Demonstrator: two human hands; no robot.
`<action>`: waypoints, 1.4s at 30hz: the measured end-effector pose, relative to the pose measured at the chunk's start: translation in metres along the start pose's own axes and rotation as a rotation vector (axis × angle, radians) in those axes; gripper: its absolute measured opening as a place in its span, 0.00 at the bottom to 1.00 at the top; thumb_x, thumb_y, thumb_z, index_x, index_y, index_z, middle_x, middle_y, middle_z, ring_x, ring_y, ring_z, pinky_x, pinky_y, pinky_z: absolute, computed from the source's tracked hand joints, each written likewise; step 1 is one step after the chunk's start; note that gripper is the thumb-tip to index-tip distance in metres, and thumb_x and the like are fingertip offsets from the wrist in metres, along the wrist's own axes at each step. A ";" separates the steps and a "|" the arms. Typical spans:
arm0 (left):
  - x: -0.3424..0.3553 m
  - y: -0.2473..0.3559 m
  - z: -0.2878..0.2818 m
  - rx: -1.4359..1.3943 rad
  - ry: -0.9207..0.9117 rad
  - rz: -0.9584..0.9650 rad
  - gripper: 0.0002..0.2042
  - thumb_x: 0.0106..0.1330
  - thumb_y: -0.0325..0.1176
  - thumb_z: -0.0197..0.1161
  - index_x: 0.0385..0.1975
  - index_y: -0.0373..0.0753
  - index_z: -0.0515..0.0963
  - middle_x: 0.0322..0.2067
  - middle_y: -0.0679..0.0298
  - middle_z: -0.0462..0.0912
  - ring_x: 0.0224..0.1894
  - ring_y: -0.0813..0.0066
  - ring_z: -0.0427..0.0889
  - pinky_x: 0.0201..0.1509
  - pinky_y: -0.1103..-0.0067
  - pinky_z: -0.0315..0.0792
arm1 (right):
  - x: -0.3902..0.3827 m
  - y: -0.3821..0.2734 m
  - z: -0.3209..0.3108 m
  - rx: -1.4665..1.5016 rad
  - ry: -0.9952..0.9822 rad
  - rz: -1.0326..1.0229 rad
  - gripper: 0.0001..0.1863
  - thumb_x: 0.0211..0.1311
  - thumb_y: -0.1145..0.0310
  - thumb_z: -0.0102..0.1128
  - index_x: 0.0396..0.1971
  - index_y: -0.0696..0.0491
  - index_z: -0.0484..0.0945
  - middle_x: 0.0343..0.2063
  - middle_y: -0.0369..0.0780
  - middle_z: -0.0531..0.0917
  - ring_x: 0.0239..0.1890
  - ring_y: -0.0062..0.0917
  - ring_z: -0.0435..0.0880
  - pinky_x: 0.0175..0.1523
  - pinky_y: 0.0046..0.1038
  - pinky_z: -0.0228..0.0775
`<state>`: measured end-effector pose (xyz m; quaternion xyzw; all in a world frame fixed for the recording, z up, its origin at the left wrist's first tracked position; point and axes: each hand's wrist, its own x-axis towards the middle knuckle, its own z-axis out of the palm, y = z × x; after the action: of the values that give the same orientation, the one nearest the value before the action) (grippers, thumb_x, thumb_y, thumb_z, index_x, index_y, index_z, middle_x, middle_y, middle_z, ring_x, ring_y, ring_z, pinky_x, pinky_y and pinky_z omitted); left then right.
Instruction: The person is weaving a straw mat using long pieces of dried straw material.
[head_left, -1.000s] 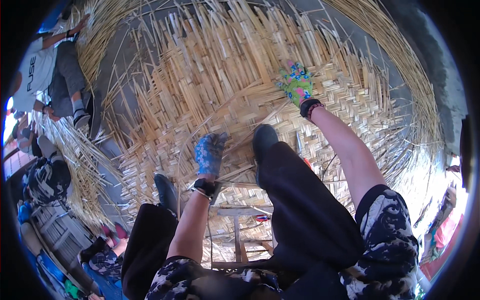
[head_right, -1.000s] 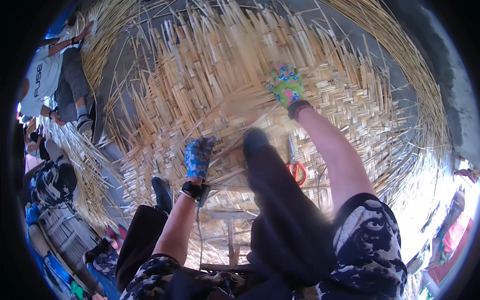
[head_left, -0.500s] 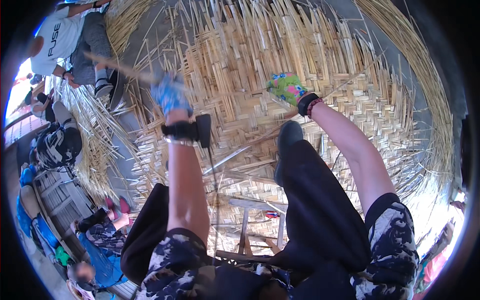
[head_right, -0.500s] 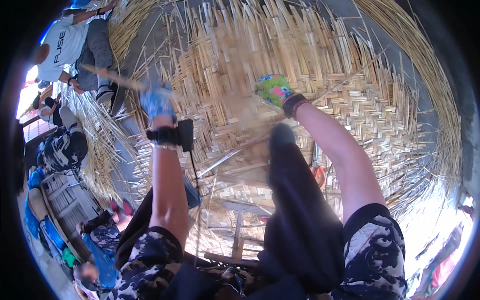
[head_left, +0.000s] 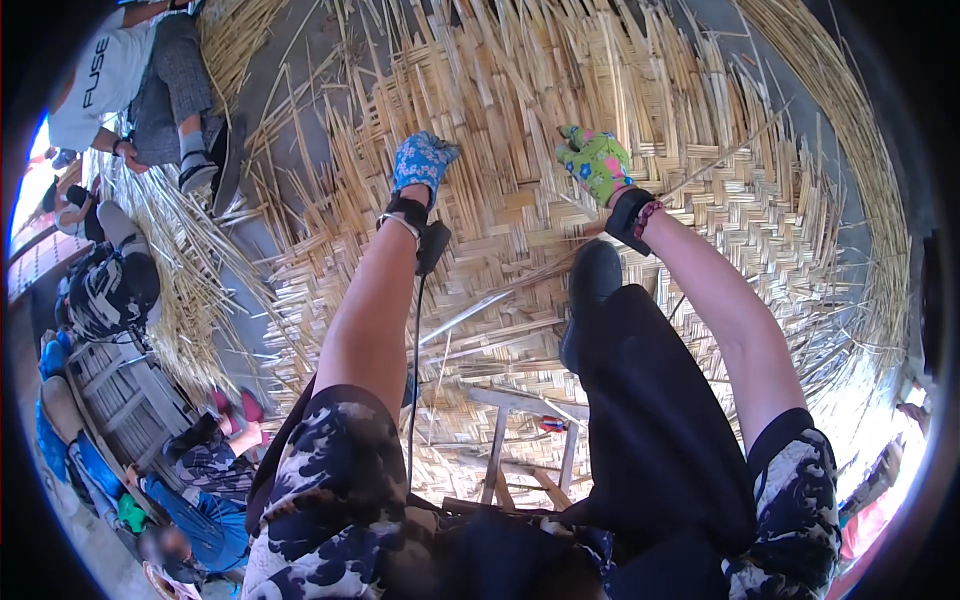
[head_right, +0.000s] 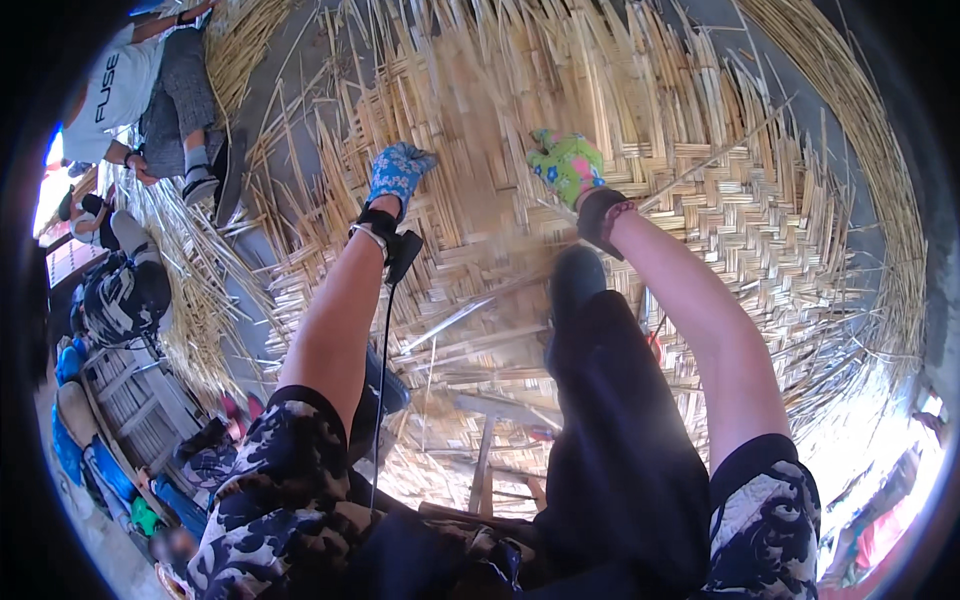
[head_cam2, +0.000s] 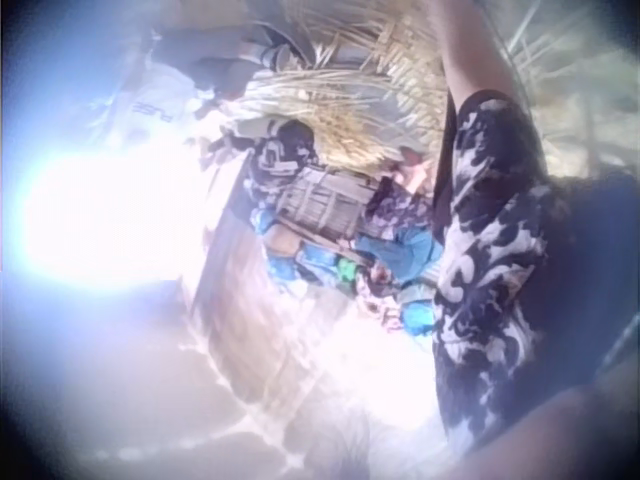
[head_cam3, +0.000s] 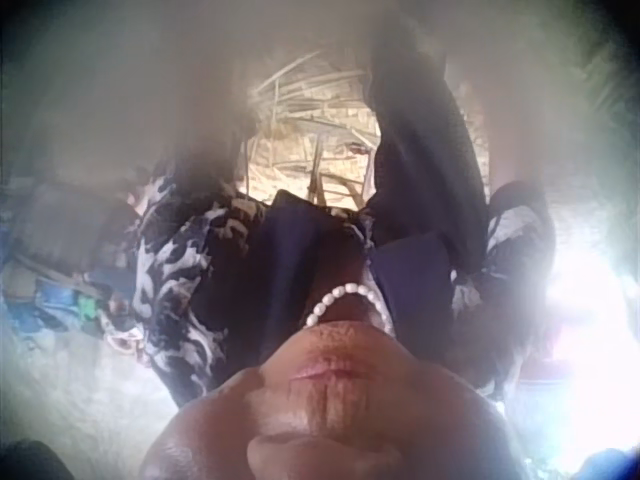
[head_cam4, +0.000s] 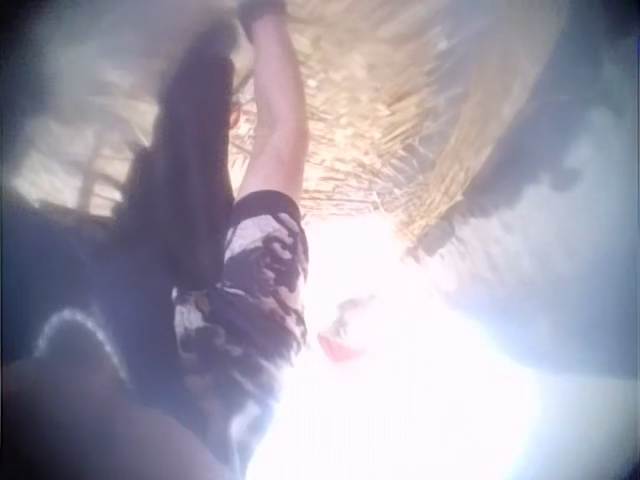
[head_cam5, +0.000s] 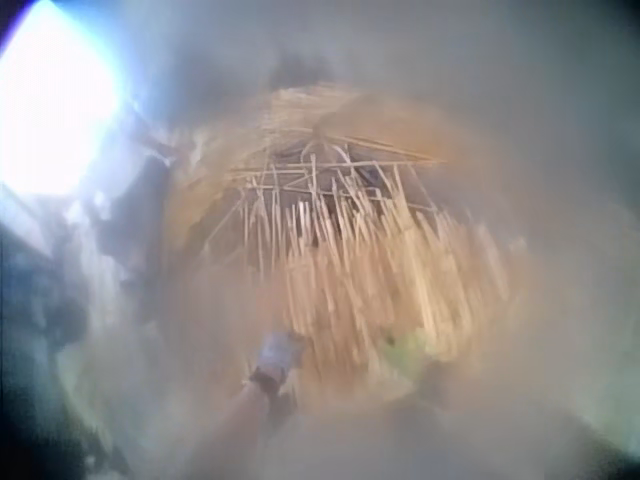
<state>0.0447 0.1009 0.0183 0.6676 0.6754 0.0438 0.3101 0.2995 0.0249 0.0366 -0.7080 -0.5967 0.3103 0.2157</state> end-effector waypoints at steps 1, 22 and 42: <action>0.001 -0.002 0.001 -0.001 -0.028 0.020 0.14 0.42 0.40 0.66 0.22 0.36 0.76 0.25 0.54 0.78 0.32 0.59 0.77 0.38 0.73 0.70 | 0.000 -0.002 0.000 -0.086 -0.051 -0.017 0.16 0.48 0.57 0.51 0.34 0.48 0.76 0.29 0.41 0.79 0.34 0.35 0.76 0.39 0.33 0.67; -0.133 -0.042 0.031 -0.401 0.124 -0.190 0.09 0.46 0.36 0.64 0.20 0.36 0.76 0.18 0.57 0.78 0.23 0.67 0.78 0.29 0.77 0.70 | 0.020 -0.003 0.031 -0.273 0.017 0.067 0.17 0.50 0.57 0.49 0.36 0.51 0.75 0.32 0.44 0.78 0.35 0.38 0.76 0.40 0.35 0.67; -0.122 -0.021 0.040 -0.195 0.078 -0.033 0.12 0.45 0.39 0.65 0.21 0.37 0.75 0.20 0.56 0.77 0.26 0.59 0.76 0.30 0.73 0.68 | 0.033 0.007 0.031 -0.079 -0.085 0.172 0.18 0.41 0.58 0.57 0.34 0.49 0.77 0.32 0.41 0.79 0.36 0.34 0.77 0.40 0.32 0.68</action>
<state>0.0354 -0.0292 0.0205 0.6209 0.6904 0.1300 0.3477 0.2861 0.0535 0.0034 -0.7506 -0.5541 0.3337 0.1348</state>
